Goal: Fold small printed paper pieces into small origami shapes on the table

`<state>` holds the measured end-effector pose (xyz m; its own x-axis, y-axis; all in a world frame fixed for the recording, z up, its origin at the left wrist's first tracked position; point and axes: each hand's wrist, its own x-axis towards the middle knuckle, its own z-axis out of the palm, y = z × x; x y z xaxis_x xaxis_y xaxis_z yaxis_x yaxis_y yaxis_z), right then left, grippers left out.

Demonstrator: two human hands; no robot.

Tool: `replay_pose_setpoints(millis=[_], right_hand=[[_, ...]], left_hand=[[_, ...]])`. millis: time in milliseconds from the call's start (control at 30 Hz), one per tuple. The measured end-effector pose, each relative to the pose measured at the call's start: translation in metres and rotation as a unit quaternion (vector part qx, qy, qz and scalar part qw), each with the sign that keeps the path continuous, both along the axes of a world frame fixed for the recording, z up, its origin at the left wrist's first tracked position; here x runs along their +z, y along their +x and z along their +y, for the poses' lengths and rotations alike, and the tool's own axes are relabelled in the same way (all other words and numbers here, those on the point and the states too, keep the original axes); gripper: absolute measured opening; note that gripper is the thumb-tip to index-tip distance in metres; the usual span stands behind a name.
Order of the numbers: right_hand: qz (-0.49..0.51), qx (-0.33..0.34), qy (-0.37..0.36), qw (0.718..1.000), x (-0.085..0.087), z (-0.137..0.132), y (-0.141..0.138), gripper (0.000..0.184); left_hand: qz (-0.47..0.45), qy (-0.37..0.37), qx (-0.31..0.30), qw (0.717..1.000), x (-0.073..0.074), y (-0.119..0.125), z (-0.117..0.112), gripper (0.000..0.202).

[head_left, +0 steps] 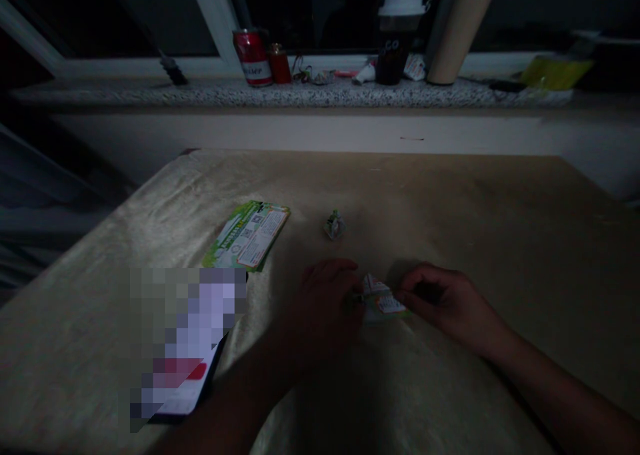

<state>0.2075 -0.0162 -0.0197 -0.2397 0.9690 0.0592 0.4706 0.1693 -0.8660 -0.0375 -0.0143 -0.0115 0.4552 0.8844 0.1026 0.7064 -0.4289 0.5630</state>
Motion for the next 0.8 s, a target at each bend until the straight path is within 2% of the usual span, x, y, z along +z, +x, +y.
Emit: replay_pose_setpoints(millis=[167, 333, 467, 600, 800], right_hand=[[0.104, -0.045, -0.061, 0.992, 0.003, 0.000, 0.000, 0.014], [0.207, -0.070, -0.136, 0.966, 0.008, 0.000, 0.000, 0.019], [0.323, -0.071, -0.216, 0.918, 0.007, -0.001, -0.003, 0.021], [0.399, -0.069, -0.278, 0.871, 0.006, -0.002, -0.007, 0.022], [0.457, -0.038, -0.293, 0.839, 0.006, -0.003, -0.007, 0.018]], left_hand=[[-0.052, 0.047, -0.039, 0.997, -0.001, 0.005, -0.004, 0.034], [-0.035, 0.103, -0.055, 0.993, 0.002, 0.010, -0.007, 0.047], [-0.029, 0.181, -0.061, 0.981, 0.003, 0.015, -0.009, 0.032], [-0.044, 0.251, -0.050, 0.966, 0.004, 0.018, -0.009, 0.019], [-0.059, 0.287, -0.030, 0.956, 0.007, 0.021, -0.009, 0.013]])
